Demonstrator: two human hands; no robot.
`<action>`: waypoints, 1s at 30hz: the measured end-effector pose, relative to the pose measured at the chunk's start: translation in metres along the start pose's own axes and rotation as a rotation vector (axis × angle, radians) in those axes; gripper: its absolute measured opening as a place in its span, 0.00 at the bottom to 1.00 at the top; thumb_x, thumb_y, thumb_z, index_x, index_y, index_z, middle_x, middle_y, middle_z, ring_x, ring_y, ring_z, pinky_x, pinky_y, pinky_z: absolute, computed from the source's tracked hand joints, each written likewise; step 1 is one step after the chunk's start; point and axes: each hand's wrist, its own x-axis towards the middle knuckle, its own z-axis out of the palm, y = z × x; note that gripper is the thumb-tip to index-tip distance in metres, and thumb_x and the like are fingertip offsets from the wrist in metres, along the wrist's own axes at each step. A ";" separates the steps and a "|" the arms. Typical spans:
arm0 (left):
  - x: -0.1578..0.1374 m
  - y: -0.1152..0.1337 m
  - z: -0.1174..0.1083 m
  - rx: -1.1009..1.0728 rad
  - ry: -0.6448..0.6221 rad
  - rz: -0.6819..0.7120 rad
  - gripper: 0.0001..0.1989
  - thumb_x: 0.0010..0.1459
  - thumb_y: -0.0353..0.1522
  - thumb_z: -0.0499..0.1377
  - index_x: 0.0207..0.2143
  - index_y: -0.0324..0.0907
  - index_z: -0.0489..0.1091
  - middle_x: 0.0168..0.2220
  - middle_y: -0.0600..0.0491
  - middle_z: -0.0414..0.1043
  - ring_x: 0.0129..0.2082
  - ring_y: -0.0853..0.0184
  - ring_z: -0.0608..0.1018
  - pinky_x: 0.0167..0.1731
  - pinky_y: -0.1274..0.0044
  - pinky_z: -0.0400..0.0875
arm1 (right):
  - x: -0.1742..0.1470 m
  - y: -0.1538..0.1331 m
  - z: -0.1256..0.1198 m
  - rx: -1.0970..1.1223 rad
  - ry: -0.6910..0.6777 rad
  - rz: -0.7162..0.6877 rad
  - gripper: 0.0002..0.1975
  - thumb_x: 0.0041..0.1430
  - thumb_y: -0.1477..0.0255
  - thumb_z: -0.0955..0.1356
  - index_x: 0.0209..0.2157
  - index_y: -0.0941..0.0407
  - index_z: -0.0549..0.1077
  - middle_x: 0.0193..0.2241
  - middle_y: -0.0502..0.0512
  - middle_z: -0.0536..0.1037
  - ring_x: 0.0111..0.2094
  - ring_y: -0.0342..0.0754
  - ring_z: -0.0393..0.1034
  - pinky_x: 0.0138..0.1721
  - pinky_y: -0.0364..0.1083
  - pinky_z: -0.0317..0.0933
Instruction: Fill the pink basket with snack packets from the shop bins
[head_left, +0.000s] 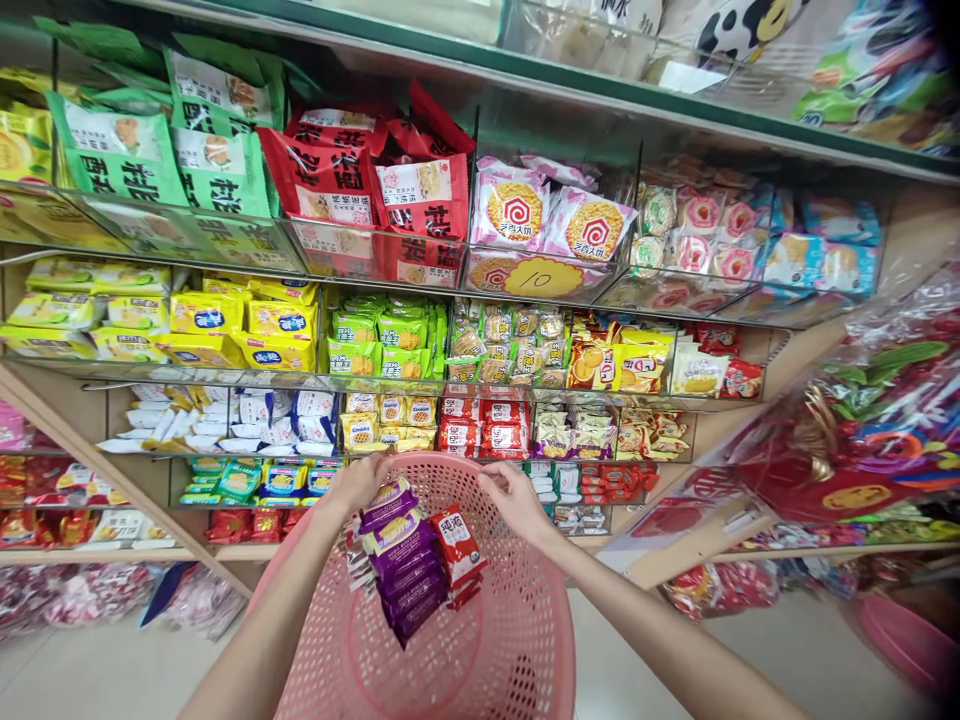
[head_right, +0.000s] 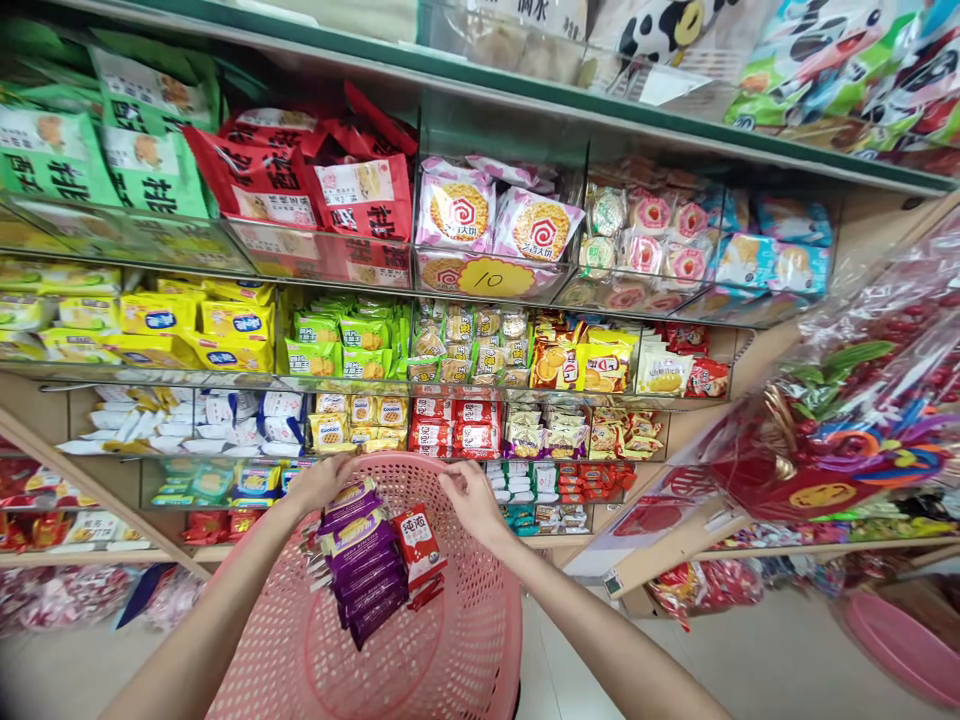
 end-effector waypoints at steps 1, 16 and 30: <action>0.000 -0.001 0.000 -0.001 -0.001 0.000 0.26 0.60 0.46 0.36 0.44 0.43 0.66 0.41 0.42 0.76 0.43 0.55 0.76 0.38 0.69 0.66 | 0.008 0.002 -0.006 -0.055 0.018 -0.049 0.13 0.58 0.64 0.62 0.36 0.57 0.72 0.35 0.55 0.72 0.31 0.45 0.67 0.35 0.46 0.63; -0.003 -0.012 0.002 0.003 0.009 -0.018 0.25 0.61 0.45 0.36 0.43 0.43 0.65 0.41 0.43 0.76 0.43 0.55 0.76 0.39 0.69 0.66 | 0.112 0.046 -0.061 -1.039 -0.224 -0.367 0.23 0.62 0.68 0.58 0.58 0.59 0.57 0.55 0.62 0.66 0.53 0.53 0.59 0.52 0.51 0.53; -0.007 -0.017 -0.004 -0.003 0.010 -0.072 0.25 0.60 0.46 0.36 0.43 0.43 0.66 0.40 0.42 0.76 0.42 0.53 0.77 0.36 0.67 0.66 | 0.122 0.057 -0.060 -1.075 -0.245 -0.353 0.20 0.64 0.68 0.57 0.55 0.58 0.61 0.48 0.64 0.72 0.49 0.53 0.65 0.46 0.49 0.55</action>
